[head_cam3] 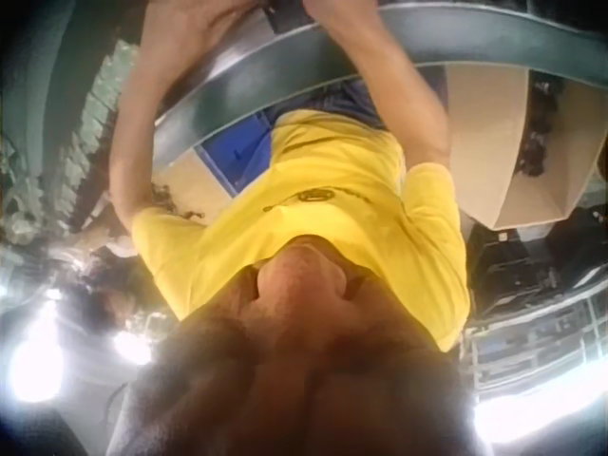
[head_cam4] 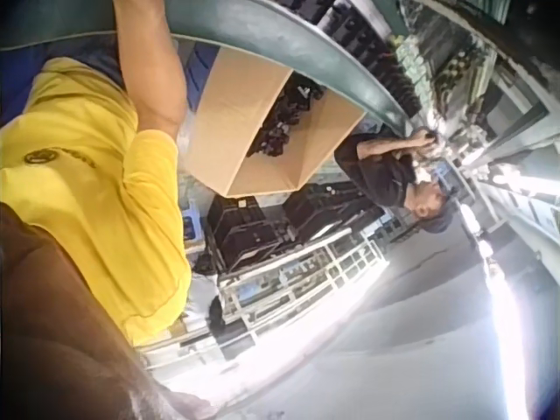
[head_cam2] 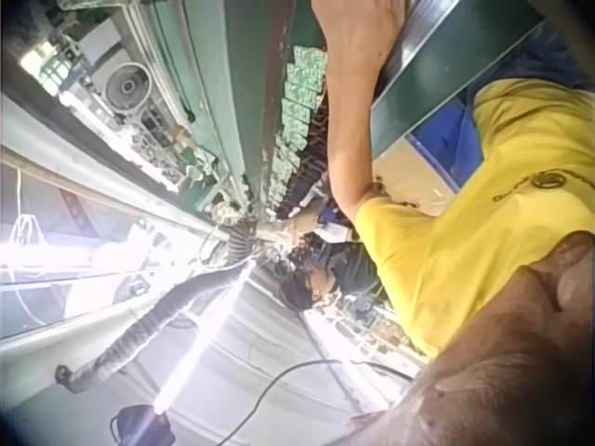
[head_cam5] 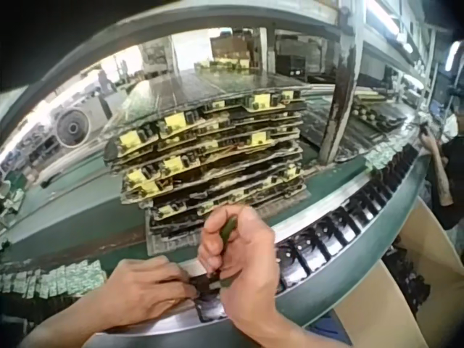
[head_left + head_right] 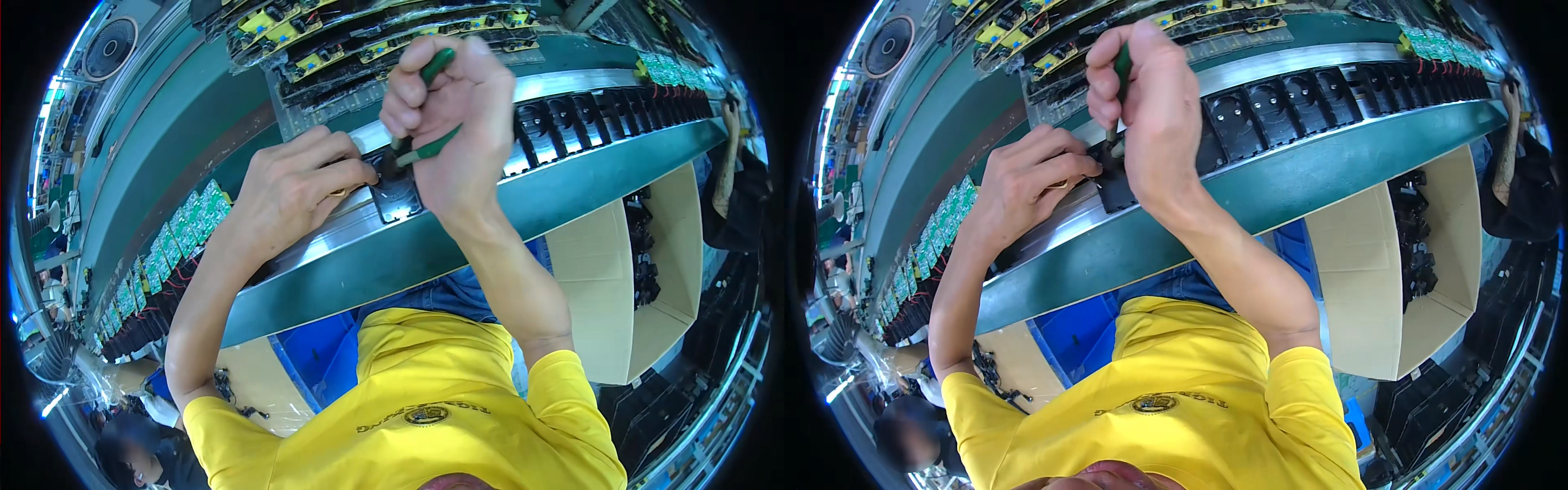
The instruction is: Manually assemble electronic components on circuit boards on a production line.
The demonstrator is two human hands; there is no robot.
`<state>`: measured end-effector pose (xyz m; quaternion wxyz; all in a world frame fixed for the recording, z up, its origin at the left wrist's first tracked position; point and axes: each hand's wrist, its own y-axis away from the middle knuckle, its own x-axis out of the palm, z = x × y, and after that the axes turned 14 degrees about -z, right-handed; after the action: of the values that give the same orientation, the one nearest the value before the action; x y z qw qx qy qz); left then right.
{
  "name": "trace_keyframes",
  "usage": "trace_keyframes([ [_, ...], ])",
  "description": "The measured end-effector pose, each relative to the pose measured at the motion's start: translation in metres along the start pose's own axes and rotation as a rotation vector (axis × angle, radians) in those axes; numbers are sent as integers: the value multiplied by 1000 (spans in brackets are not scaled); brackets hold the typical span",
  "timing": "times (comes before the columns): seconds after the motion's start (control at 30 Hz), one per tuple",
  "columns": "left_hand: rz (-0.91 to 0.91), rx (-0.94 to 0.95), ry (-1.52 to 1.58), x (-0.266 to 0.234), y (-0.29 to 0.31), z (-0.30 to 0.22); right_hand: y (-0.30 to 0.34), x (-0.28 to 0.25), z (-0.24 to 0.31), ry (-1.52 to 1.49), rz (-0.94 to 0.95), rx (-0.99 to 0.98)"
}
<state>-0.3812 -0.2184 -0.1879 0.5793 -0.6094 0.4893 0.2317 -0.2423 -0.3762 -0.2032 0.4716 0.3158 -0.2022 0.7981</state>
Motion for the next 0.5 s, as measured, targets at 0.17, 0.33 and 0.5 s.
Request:
trace_keyframes([
  [0.17,-42,28,92,-1,-2,-2,-1,6,-16,41,-26,-5],
  [0.33,-26,-18,88,2,-2,0,-4,11,-25,7,-12,94],
  [0.5,-14,-73,70,0,-6,-5,-2,10,-28,24,43,-40],
])
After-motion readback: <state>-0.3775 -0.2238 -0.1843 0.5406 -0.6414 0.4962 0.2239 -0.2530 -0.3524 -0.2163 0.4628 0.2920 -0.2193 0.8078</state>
